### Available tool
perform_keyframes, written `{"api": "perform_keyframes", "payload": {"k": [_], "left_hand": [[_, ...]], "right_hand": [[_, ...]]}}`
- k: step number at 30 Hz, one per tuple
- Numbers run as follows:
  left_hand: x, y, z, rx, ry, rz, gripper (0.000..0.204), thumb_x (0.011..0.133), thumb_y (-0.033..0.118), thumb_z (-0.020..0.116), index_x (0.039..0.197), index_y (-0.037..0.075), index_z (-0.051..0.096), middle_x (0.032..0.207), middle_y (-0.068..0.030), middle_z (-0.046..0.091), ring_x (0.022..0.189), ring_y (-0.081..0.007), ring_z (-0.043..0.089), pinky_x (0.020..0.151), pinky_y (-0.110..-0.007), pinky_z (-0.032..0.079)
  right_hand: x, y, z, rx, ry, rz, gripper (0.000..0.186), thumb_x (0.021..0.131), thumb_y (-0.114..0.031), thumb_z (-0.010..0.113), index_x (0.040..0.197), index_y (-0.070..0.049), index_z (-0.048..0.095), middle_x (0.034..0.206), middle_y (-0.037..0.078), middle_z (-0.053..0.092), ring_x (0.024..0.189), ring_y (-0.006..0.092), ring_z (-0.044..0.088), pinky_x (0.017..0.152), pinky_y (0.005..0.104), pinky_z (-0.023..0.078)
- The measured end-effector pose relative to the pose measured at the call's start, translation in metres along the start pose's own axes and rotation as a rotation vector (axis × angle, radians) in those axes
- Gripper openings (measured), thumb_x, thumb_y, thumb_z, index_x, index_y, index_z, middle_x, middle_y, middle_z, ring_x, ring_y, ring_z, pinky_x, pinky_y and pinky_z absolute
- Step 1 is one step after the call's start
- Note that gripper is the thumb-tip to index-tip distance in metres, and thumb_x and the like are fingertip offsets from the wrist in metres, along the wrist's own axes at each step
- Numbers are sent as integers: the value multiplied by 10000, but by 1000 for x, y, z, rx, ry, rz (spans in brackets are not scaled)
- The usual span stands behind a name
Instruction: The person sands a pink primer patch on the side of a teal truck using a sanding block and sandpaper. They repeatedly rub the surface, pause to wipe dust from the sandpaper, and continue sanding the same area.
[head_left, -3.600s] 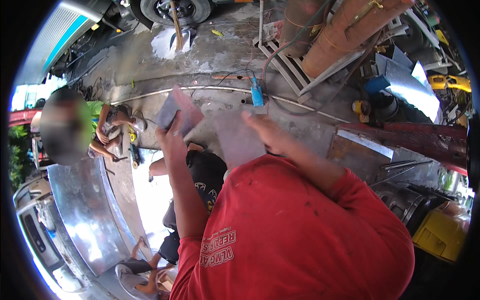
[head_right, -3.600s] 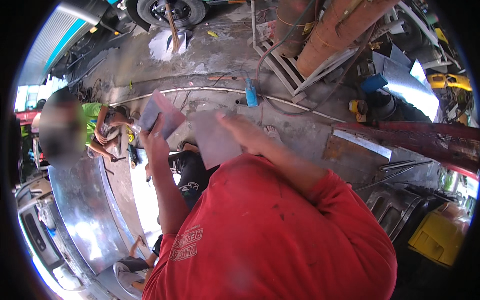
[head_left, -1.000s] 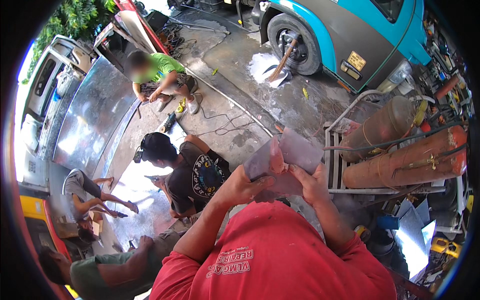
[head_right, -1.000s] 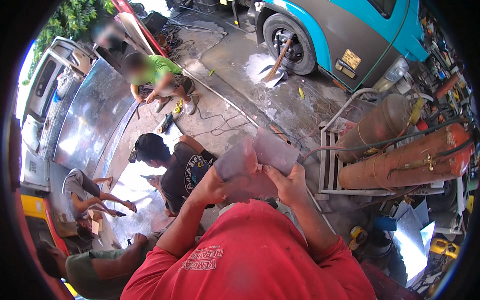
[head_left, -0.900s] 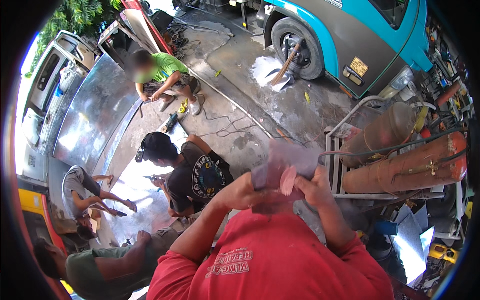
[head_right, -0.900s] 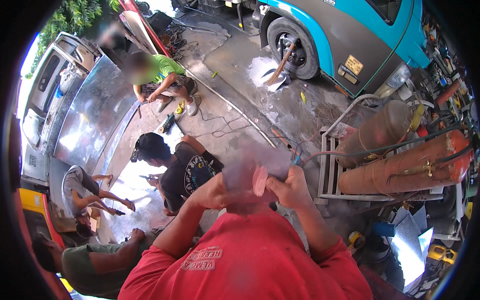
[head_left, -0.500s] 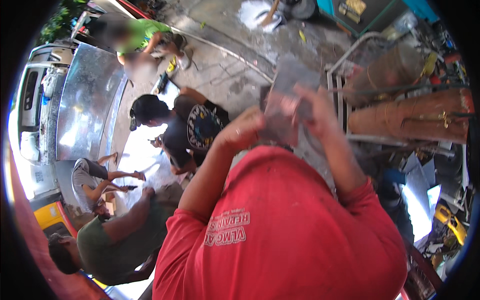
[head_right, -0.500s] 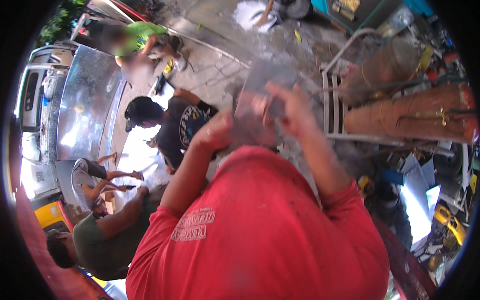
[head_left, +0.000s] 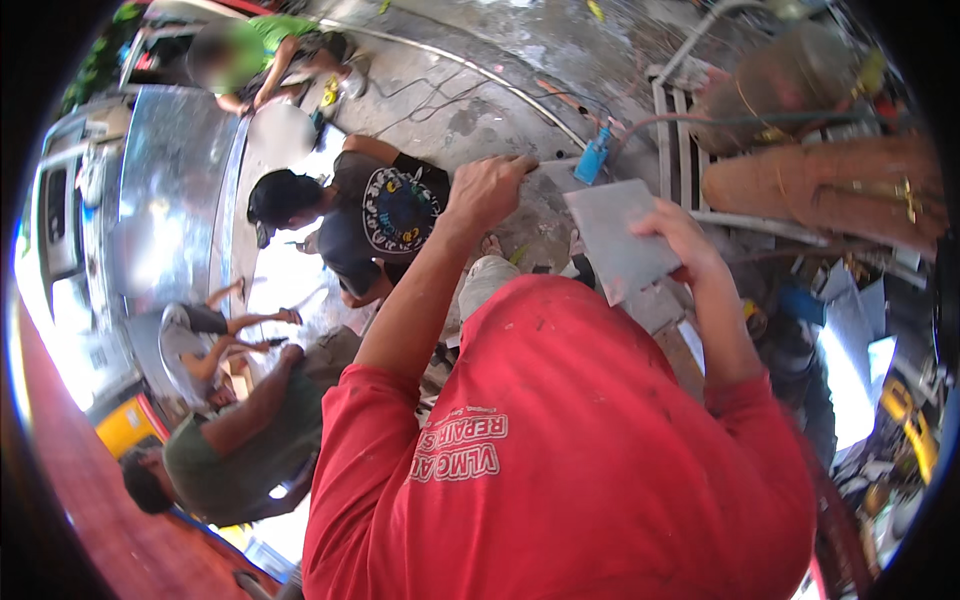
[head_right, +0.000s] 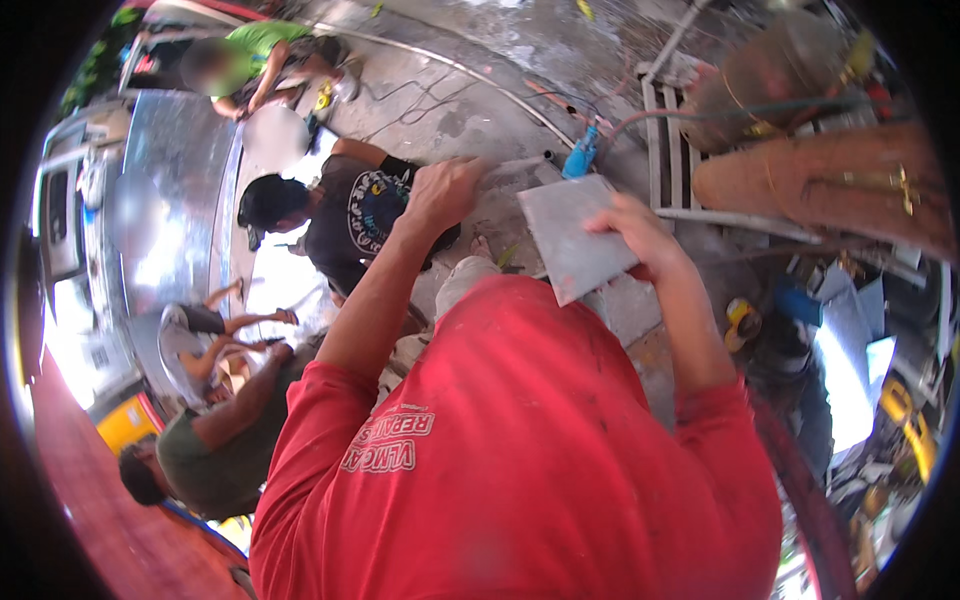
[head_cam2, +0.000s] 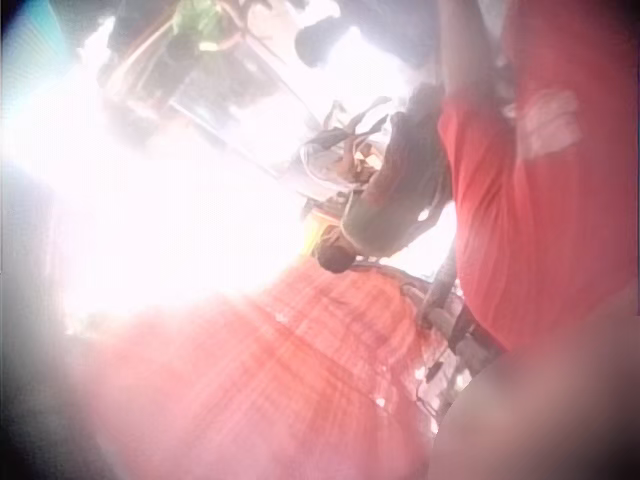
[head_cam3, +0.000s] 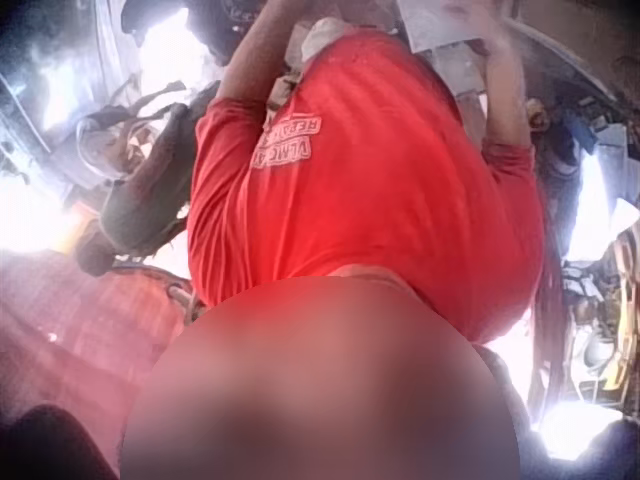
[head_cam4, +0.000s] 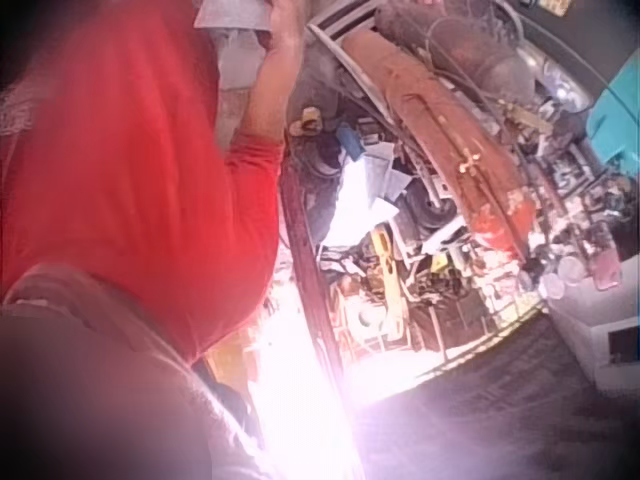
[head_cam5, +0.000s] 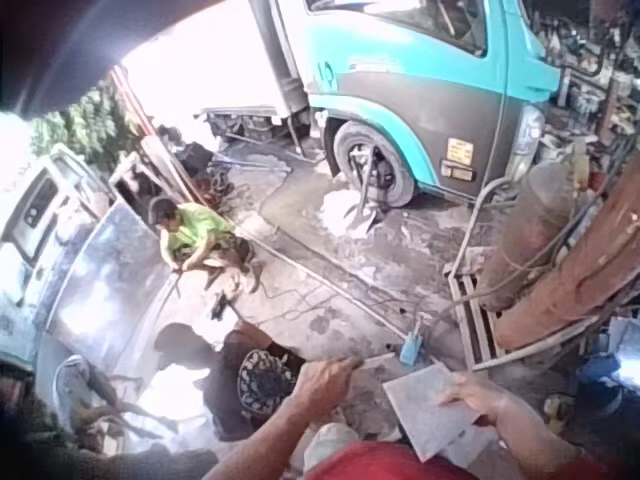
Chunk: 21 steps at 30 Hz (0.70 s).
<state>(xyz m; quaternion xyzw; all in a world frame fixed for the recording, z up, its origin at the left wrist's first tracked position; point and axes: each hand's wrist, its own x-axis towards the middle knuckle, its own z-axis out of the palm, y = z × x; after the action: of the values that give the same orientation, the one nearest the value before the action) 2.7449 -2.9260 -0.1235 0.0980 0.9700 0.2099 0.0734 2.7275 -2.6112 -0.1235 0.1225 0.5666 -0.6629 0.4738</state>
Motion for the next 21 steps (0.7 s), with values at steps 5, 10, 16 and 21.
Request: {"api": "perform_keyframes", "payload": {"k": [5,10,16,21], "left_hand": [[-15,12,0,-831,42,-262,276,924,181,696,1136,20,770,900,-120,777,827,-165,723,786,-363,593],[-14,59,-6,-1076,168,-13,527,810,132,682,1332,61,684,978,-196,760,872,-260,748,824,-402,592],[-62,62,-21,-651,510,272,231,795,123,713,995,37,633,801,-234,677,783,-468,697,685,-539,551],[-82,7,-48,-682,730,-83,231,872,142,681,1060,15,638,873,-249,705,787,-483,699,690,-554,557]], "right_hand": [[-3,27,4,54,446,-227,394,901,-161,668,1269,-24,634,1115,98,692,1009,202,687,854,368,577],[29,27,57,234,340,-526,584,899,-188,696,1456,-41,596,1313,78,673,1218,217,629,1089,375,476],[49,-62,136,391,-522,-788,852,1069,-733,338,1659,-119,352,1627,137,465,1403,337,526,1180,499,416],[58,-13,234,189,48,-685,864,1100,-671,337,1676,-29,282,1702,145,378,1540,353,385,1293,474,247]]}}
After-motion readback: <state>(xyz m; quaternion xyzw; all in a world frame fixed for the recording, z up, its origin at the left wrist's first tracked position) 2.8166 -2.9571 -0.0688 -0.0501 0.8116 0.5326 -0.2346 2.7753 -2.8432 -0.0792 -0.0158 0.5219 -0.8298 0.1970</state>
